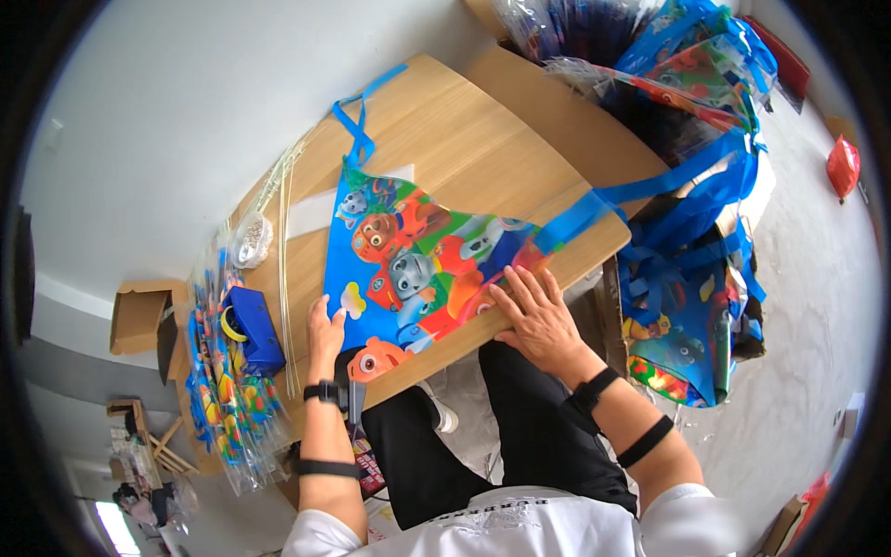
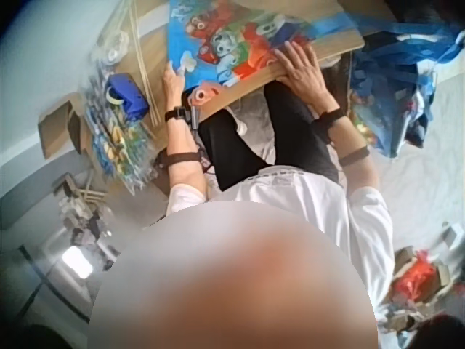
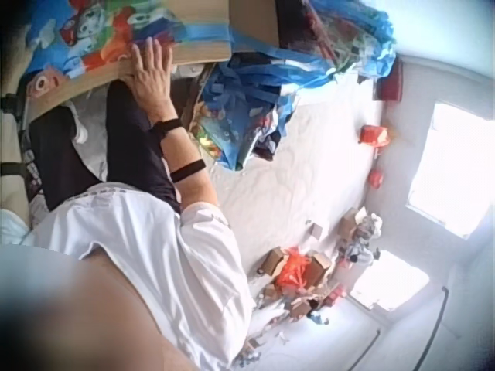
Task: The person is assembling and packing decorative triangular banners (pennants) into clear plastic sleeves.
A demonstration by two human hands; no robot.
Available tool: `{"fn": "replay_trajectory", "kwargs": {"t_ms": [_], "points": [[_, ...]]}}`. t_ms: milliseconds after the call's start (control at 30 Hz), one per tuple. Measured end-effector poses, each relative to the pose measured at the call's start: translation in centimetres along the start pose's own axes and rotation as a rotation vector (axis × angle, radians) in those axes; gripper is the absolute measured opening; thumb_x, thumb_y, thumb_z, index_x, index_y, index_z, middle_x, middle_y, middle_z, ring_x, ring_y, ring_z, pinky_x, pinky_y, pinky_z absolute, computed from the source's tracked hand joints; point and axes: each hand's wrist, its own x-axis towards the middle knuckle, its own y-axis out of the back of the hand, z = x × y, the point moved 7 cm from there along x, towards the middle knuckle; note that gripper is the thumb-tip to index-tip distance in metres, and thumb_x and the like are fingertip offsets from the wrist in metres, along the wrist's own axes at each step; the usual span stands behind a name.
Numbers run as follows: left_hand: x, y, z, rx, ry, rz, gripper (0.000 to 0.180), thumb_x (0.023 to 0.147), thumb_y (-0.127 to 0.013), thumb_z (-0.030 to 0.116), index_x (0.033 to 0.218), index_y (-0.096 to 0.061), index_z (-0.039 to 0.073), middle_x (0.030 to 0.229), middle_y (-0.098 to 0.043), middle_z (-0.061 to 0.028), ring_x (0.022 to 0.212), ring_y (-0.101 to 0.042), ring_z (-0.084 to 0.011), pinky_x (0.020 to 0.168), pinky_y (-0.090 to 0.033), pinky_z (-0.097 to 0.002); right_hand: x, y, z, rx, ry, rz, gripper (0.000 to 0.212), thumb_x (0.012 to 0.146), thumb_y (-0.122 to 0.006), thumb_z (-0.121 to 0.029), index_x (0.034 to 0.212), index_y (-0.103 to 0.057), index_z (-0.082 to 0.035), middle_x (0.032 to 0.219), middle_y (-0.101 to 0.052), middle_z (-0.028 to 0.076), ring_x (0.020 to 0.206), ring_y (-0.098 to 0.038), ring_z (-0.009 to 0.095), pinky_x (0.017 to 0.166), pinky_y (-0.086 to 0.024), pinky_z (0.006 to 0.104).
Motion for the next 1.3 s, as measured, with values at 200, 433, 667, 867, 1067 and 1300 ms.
{"fn": "replay_trajectory", "kwargs": {"t_ms": [200, 433, 667, 867, 1067, 1300], "points": [[4.4, -1.2, -2.4, 0.067, 0.318, 0.063, 0.041, 0.074, -0.078, 0.022, 0.106, -0.062, 0.002, 0.108, -0.063, -0.0173, 0.103, -0.059, -0.0350, 0.086, -0.048, -0.0445, -0.1, 0.3, 0.4, -0.017, -0.027, -0.031, 0.078, 0.078, -0.070, -0.041, 0.143, -0.038, -0.013, 0.150, -0.032, 0.016, 0.140, -0.029, 0.031, 0.115, -0.017, 0.0505], [6.1, -2.4, -4.5, -0.086, 0.359, 0.088, 0.020, 0.069, -0.080, 0.016, 0.077, -0.066, 0.005, 0.084, -0.066, -0.0156, 0.081, -0.064, -0.0341, 0.072, -0.049, -0.0463, 0.1, 0.5, 0.5, 0.001, -0.033, -0.031, 0.082, 0.073, -0.074, -0.037, 0.142, -0.038, -0.013, 0.149, -0.033, 0.015, 0.139, -0.030, 0.031, 0.116, -0.017, 0.0499], [5.9, -1.8, -3.7, -0.008, 0.247, 0.194, 0.017, 0.070, -0.078, 0.013, 0.077, -0.065, 0.005, 0.081, -0.066, -0.0147, 0.078, -0.064, -0.0344, 0.067, -0.049, -0.0468, 0.0, 0.4, 0.1, 0.002, -0.027, -0.031, 0.083, 0.071, -0.076, -0.031, 0.142, -0.038, -0.013, 0.149, -0.033, 0.015, 0.139, -0.030, 0.032, 0.116, -0.017, 0.0499], [6.5, -2.6, -5.0, -0.015, 0.474, 0.063, 0.021, 0.074, -0.078, 0.021, 0.086, -0.067, 0.008, 0.088, -0.070, -0.0123, 0.084, -0.068, -0.0322, 0.075, -0.052, -0.0440, -0.1, 0.6, -0.1, -0.012, -0.033, -0.015, 0.085, 0.069, -0.078, -0.027, 0.142, -0.038, -0.014, 0.149, -0.032, 0.016, 0.139, -0.030, 0.033, 0.115, -0.018, 0.0507], [7.3, -3.9, -6.4, 0.002, 0.397, 0.082, 0.019, 0.075, -0.076, 0.023, 0.078, -0.065, 0.007, 0.082, -0.067, -0.0134, 0.079, -0.066, -0.0320, 0.071, -0.050, -0.0449, -0.2, 0.4, 0.5, 0.019, -0.041, 0.031, 0.082, 0.068, -0.078, -0.033, 0.139, -0.041, -0.014, 0.145, -0.037, 0.015, 0.136, -0.034, 0.032, 0.113, -0.021, 0.0526], [7.9, -4.5, -6.7, -0.268, 0.302, 0.084, 0.020, 0.078, -0.074, 0.007, 0.071, -0.056, 0.004, 0.068, -0.057, -0.0046, 0.064, -0.051, -0.0174, 0.062, -0.045, -0.0365, 0.6, 1.6, 2.8, 0.097, -0.039, 0.181, 0.075, 0.075, -0.073, -0.042, 0.136, -0.045, -0.009, 0.148, -0.036, 0.015, 0.139, -0.031, 0.029, 0.114, -0.015, 0.0556]]}}
